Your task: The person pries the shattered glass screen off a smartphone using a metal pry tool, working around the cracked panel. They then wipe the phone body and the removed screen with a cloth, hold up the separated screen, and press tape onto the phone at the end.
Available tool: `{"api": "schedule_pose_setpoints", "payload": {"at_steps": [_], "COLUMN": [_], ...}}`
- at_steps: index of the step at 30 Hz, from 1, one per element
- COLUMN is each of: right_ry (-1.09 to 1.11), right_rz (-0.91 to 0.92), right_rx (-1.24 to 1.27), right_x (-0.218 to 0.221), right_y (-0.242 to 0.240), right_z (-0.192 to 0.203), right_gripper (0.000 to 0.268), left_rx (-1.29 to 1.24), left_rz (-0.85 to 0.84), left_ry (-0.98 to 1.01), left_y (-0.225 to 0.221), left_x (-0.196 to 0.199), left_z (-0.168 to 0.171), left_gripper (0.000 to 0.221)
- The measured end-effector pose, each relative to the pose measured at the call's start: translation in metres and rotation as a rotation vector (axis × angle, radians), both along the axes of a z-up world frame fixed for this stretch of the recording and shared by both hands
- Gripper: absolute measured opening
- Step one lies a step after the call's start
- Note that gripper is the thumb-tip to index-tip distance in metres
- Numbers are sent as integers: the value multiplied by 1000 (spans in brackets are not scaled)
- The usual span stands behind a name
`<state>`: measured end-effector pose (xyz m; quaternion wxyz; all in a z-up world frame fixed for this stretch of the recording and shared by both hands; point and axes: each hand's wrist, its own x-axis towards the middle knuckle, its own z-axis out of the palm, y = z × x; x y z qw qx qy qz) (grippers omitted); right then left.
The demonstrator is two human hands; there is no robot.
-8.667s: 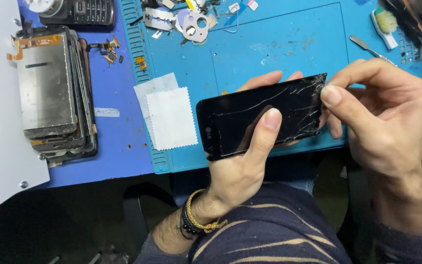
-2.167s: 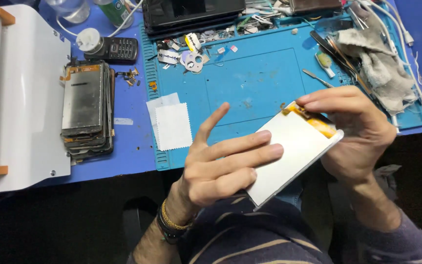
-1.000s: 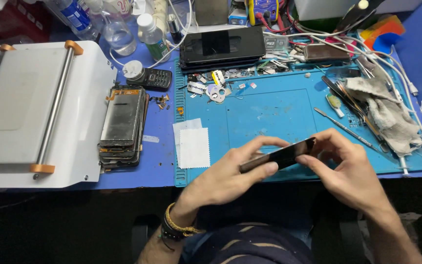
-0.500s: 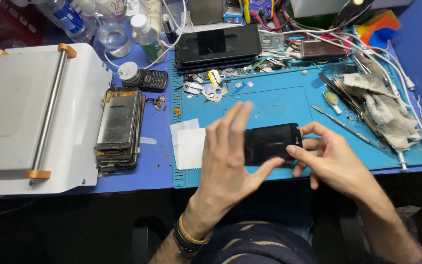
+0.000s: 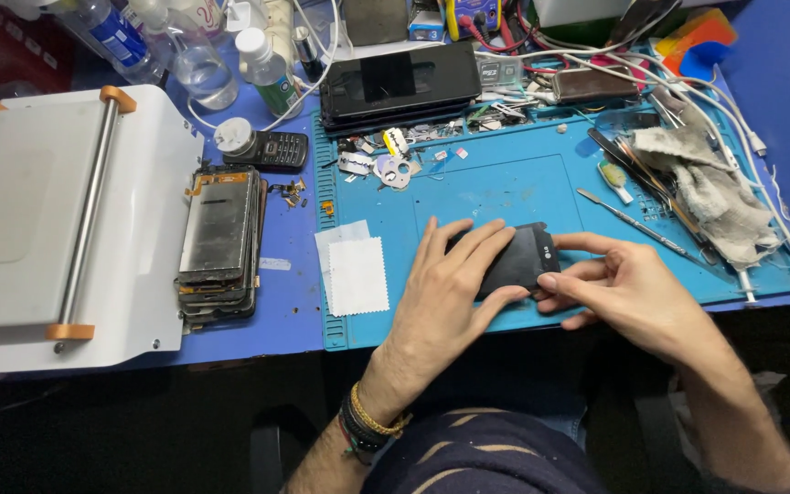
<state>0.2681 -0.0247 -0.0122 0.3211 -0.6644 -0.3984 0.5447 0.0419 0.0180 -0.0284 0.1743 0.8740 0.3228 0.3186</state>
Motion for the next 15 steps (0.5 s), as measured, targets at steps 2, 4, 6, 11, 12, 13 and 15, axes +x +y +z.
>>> {"api": "schedule_pose_setpoints", "payload": {"at_steps": [2,4,6,11,12,13,15], "right_ry": [11,7,-27,-101,-132,-162,-185], "right_rz": [-16,-27,-38,-66,-48,-33,34], "right_rx": [-30,-52,-32,97,182,270,339], "right_x": [4,12,26,72,83,93,158], "right_y": [-3,-7,-16,-52,-62,-73,-107], "right_z": [4,4,2,-5,-7,-10,-44], "right_gripper": [55,55,55,53,51,49,46], "left_rx": [5,-22,-18,39,75,114,118], "left_rz": [4,18,31,37,30,17,-1], "left_ry": [-3,-2,22,57,52,48,20], "left_y": [0,-1,-1,-4,-5,-5,-8], "left_x": [1,1,3,3,2,2,0], "left_z": [1,0,-3,1,4,7,5], "left_gripper": [62,61,60,59,59,59,56]}}
